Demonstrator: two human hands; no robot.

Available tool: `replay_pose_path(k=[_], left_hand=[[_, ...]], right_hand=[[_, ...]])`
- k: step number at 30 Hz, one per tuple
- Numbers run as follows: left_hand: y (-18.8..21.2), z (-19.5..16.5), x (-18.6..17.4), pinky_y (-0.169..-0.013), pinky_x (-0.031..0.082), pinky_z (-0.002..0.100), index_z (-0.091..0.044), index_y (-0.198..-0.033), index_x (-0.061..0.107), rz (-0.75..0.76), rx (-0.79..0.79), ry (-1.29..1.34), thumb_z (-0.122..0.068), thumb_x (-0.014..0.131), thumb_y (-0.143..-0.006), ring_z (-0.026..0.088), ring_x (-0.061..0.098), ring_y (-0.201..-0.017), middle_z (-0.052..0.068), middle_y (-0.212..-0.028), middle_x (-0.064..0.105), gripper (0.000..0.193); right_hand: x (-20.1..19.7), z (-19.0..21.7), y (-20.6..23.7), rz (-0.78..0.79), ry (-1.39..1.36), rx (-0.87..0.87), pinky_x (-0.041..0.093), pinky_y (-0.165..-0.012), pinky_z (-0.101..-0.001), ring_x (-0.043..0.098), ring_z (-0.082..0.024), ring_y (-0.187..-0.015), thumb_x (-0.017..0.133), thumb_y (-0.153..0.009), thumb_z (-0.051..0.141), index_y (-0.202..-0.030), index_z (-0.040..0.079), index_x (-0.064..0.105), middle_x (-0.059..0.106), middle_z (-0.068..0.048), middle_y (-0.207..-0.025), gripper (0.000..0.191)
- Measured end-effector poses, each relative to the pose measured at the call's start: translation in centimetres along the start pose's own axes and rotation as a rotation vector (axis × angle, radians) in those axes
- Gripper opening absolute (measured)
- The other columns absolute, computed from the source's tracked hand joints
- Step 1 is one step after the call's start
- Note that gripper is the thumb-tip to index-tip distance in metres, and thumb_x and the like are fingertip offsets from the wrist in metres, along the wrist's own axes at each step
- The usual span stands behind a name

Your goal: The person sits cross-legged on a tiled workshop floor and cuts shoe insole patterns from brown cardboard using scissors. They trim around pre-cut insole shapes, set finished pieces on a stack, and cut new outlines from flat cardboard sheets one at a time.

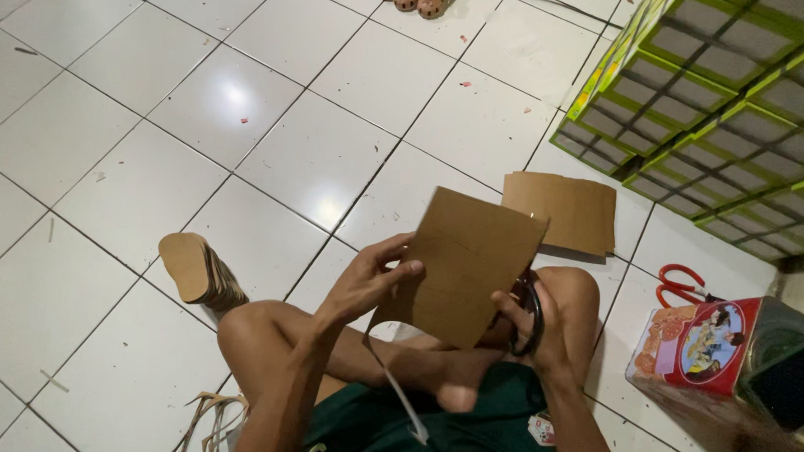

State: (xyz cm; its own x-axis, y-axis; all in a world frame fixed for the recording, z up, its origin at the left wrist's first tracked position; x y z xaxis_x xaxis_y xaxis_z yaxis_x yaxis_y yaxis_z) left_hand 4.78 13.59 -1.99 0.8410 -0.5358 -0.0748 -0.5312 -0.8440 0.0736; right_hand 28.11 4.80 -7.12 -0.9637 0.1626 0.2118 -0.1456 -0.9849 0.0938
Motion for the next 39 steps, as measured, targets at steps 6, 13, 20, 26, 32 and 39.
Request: replay_pose_path(k=[6,13,20,26,32,39], left_hand=[[4.0,-2.9,-1.3,-0.085,0.063,0.037,-0.006,-0.137,0.054,-0.666,0.244,-0.502,-0.022,0.079,-0.092,0.024,0.072,-0.099,0.016,-0.116,0.07,0.054],[5.0,4.9,4.5,-0.092,0.06,0.031,-0.004,-0.141,0.043,-0.47,0.012,0.466,-0.02,0.073,-0.094,0.019,0.07,-0.112,0.012,-0.128,0.066,0.058],[4.0,4.4,2.4,-0.063,0.051,0.023,-0.001,-0.135,0.05,-0.434,0.044,0.371,-0.018,0.073,-0.098,0.013,0.066,-0.081,0.012,-0.098,0.074,0.047],[3.7,3.6,-3.8,-0.055,0.051,0.023,-0.009,-0.143,0.044,-0.563,0.015,0.289,-0.019,0.069,-0.093,0.007,0.061,-0.067,0.003,-0.082,0.065,0.057],[4.5,1.8,-5.2,-0.048,0.04,0.022,-0.008,-0.146,0.038,-0.509,0.042,0.432,-0.015,0.066,-0.095,0.005,0.047,-0.057,-0.002,-0.07,0.051,0.058],[5.8,-0.3,-2.4,-0.045,0.034,0.024,-0.006,-0.142,0.038,-0.393,0.082,0.521,-0.007,0.057,-0.1,0.006,0.041,-0.052,-0.002,-0.065,0.047,0.046]], right_hand=[[1.6,-0.2,-0.4,-0.2,0.21,-0.114,0.038,-0.05,-0.0302,0.049,-0.012,-0.054,0.079,-0.091,0.018,-0.093,-0.001,0.064,0.056,-0.001,-0.066,0.024],[5.2,4.3,1.3,-0.22,0.248,-0.582,0.039,-0.067,-0.0311,0.053,-0.017,-0.08,0.07,-0.099,0.025,-0.105,-0.001,0.061,0.057,-0.007,-0.096,0.028],[5.4,-1.2,0.3,-0.238,-0.206,-0.026,0.033,-0.043,-0.0235,0.05,-0.007,-0.058,0.077,-0.089,0.023,-0.104,0.007,0.059,0.056,0.002,-0.079,0.028],[5.8,-5.2,3.2,-0.097,0.033,0.186,0.032,-0.039,-0.0232,0.043,-0.007,-0.047,0.074,-0.092,0.032,-0.122,0.003,0.063,0.05,0.0,-0.066,0.044],[7.0,-7.4,5.8,0.216,0.343,0.321,0.045,-0.046,-0.0251,0.054,-0.007,-0.051,0.064,-0.091,0.053,-0.123,0.0,0.074,0.06,-0.003,-0.065,0.062],[10.1,-0.8,3.8,0.362,0.432,-0.161,0.056,-0.073,-0.0283,0.069,-0.014,-0.082,0.062,-0.096,0.06,-0.131,0.0,0.065,0.073,-0.007,-0.091,0.07]])
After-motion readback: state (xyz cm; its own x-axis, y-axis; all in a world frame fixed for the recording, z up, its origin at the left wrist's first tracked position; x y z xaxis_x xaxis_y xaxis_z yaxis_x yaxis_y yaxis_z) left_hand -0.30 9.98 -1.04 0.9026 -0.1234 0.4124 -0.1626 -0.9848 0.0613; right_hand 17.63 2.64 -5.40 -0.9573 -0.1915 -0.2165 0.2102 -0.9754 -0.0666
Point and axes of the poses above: each hand's wrist, its own y-axis away from the middle knuckle, its own x-axis out of the palm, z = x × y, the point moved 9 cm from there along -y, towards the middle knuckle
